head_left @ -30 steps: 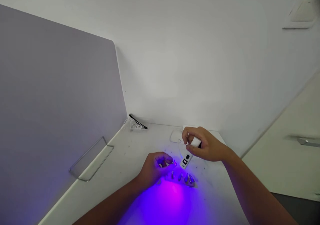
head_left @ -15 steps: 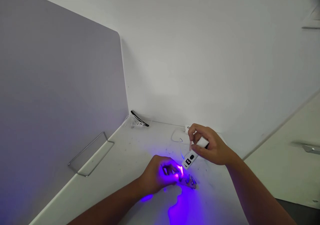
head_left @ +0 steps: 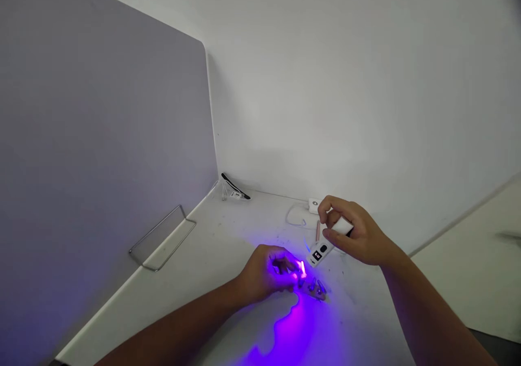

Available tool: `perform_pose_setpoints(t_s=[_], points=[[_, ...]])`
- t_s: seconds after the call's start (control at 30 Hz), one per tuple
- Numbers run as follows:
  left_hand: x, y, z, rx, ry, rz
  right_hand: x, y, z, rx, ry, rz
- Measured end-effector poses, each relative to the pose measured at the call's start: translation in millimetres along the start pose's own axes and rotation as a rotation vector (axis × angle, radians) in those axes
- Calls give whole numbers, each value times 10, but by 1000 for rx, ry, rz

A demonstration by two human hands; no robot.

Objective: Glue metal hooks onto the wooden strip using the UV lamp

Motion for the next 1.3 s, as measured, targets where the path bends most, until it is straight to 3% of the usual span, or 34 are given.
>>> perform_pose_setpoints(t_s=[0.17,0.37,0.6,0.73,0.87,1.0,1.2,1.3], points=[[5,-12,12,-5,-10,17,57,-46,22,70,-14,-8],[22,-31,15,-26,30,-32,22,-38,13,6,-118,-18],[146,12,17,-89,50,-8,211,-139,-9,221,17,-80],[127,-16,25,-52,60,9,142,-92,12,127,-61,-190],[41,-25,22,-44,32,32,82,-27,6,22,-133,-141],[71,-24,14,-35,58,-34,152,-39,-3,63,-88,-73],[229,25,28,-98,61,-4,243,-109,-36,230,28,-75],[196,17,30,-86,63,15,219,-81,-29,203,-9,-140]])
Point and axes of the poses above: each hand's wrist, its own z-axis towards the middle knuckle, its own y-axis out of the back of the hand, x = y × z, the point moved 5 cm from there along z, towards the middle knuckle, and after that the axes turned 3 degrees about -z, right-handed, at the moved point
